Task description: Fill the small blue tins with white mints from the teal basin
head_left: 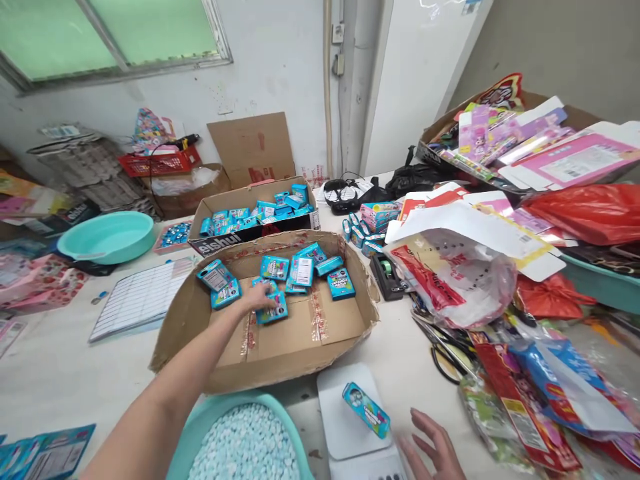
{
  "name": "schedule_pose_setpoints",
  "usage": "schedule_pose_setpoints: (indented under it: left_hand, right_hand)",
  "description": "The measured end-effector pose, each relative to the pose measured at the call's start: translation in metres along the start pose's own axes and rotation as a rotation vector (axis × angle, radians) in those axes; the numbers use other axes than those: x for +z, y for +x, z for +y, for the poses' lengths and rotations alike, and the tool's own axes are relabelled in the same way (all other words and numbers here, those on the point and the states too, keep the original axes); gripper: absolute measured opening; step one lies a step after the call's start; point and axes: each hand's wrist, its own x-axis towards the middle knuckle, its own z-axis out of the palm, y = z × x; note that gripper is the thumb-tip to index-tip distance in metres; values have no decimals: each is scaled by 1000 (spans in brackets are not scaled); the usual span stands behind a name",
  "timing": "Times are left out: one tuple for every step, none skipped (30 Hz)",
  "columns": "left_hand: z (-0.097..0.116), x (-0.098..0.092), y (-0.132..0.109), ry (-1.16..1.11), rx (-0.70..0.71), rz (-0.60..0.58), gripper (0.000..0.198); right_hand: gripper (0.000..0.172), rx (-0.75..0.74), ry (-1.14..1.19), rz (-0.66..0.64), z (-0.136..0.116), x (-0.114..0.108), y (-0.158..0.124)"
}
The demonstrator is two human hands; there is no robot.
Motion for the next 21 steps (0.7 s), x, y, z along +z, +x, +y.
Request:
schedule_pose_setpoints:
  left_hand:
    - [0,9,-13,-10,40,-49,43]
    - [0,16,-27,-15,72,-87,40]
    - [-1,23,-40,-23,98,-116,38]
    - [-3,29,-52,-34,118,-138,38]
    - [-4,33,-62,-46,130,-153,40]
    - [-5,37,-71,-61,137,-163,44]
    - [-5,40,-78,-79,140,-172,49]
    - [-4,43,-84,-102,141,-181,52]
    - [-3,44,-88,-130,141,-193,55]
    - [-1,45,-91,-164,142,-205,55]
    - [2,44,-93,-204,146,-215,53]
    - [5,42,-95,-249,154,-219,52]
    - [7,38,-97,-296,162,-215,49]
    - [10,33,-100,-345,172,-200,48]
    - [12,25,-105,-391,181,-177,47]
    - [13,16,-112,-430,192,-149,46]
    - [14,6,-122,-483,209,-114,46]
    - [15,-3,-135,-562,231,-79,47]
    - [16,-10,-153,-661,259,-56,48]
    - [15,-15,-174,-770,287,-51,49]
    - [15,-18,-198,-874,311,-69,50]
  right_hand:
    - [48,0,-9,-13,-4,-4,2]
    - [48,-6,-20,-11,-9,-6,3]
    - [48,-17,-31,6,-14,-7,3]
    - [48,-33,-41,30,-18,-8,1]
    - [47,-50,-50,51,-23,-7,-2]
    - [47,-69,-59,63,-27,-6,-7]
    - [46,-91,-68,73,-31,-5,-13]
    - [45,-112,-81,80,-35,-3,-20]
    - [43,-135,-96,89,-39,0,-27]
    - [42,-161,-113,98,-43,2,-35]
    - [40,-192,-132,110,-47,3,-42]
    - [38,-229,-152,119,-51,5,-50]
    - [36,-269,-173,125,-54,6,-57]
    - [34,-310,-192,124,-58,7,-63]
    - [32,-350,-206,115,-62,9,-69]
    - [30,-384,-211,103,-65,11,-74]
    - [28,-409,-206,87,-70,13,-79]
    - [27,-421,-186,69,-75,17,-84]
    - [27,-413,-152,49,-80,23,-89]
    - [30,-387,-99,23,-86,29,-95]
    - [37,-352,-26,-9,-93,37,-101]
